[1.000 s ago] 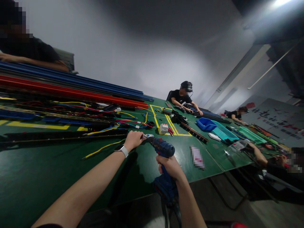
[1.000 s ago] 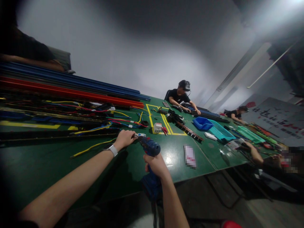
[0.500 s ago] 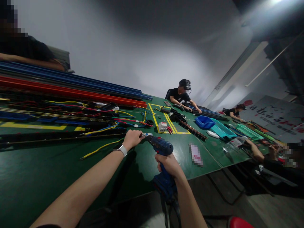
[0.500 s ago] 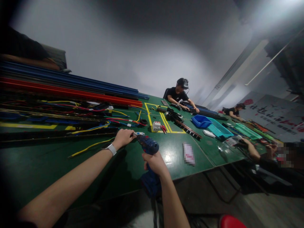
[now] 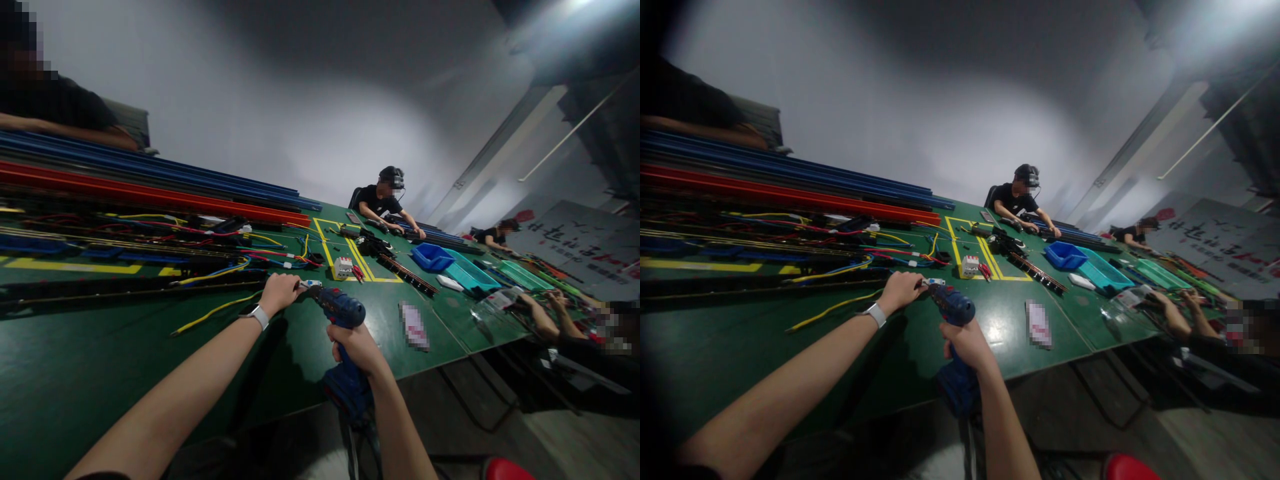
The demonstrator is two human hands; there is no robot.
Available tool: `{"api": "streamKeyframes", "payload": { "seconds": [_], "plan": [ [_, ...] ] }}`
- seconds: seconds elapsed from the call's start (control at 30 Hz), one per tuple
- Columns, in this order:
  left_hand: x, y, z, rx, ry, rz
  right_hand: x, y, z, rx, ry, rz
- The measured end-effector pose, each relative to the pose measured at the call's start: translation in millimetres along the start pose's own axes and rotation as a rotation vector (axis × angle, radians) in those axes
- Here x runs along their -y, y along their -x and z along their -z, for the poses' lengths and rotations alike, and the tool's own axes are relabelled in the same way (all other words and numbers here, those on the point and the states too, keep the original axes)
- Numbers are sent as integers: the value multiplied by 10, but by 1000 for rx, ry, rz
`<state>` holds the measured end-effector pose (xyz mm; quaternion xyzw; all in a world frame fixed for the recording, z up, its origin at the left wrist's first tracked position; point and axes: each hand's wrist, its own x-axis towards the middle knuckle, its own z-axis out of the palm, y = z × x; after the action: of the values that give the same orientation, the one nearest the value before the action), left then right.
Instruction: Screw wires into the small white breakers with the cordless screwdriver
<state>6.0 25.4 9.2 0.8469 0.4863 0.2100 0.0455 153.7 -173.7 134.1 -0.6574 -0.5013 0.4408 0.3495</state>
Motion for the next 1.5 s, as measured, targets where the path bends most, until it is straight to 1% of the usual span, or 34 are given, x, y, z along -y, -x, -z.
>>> {"api": "streamKeyframes", "payload": {
  "seconds": [0.53, 0.83, 1.0, 1.1, 1.2, 1.4, 1.5],
  "plan": [
    [-13, 10, 37, 10, 11, 15, -27, -10, -2, -12, -2, 3],
    [-17, 8, 39, 11, 4, 19, -51, -25, 20, 16, -22, 0],
    [-21, 11, 43, 13, -2, 24, -51, -28, 25, -3, -9, 1],
    [-15, 6, 34, 11, -7, 17, -72, -51, 45, 32, -10, -34],
    [-9, 3, 25, 12, -8, 9, -97, -68, 62, 51, -31, -35],
    [0, 11, 13, -9, -18, -15, -80, -29, 23, -4, -43, -10],
    [2, 10, 3, -13, -22, -23, -67, -13, 10, -7, -42, 12]
  ]
}}
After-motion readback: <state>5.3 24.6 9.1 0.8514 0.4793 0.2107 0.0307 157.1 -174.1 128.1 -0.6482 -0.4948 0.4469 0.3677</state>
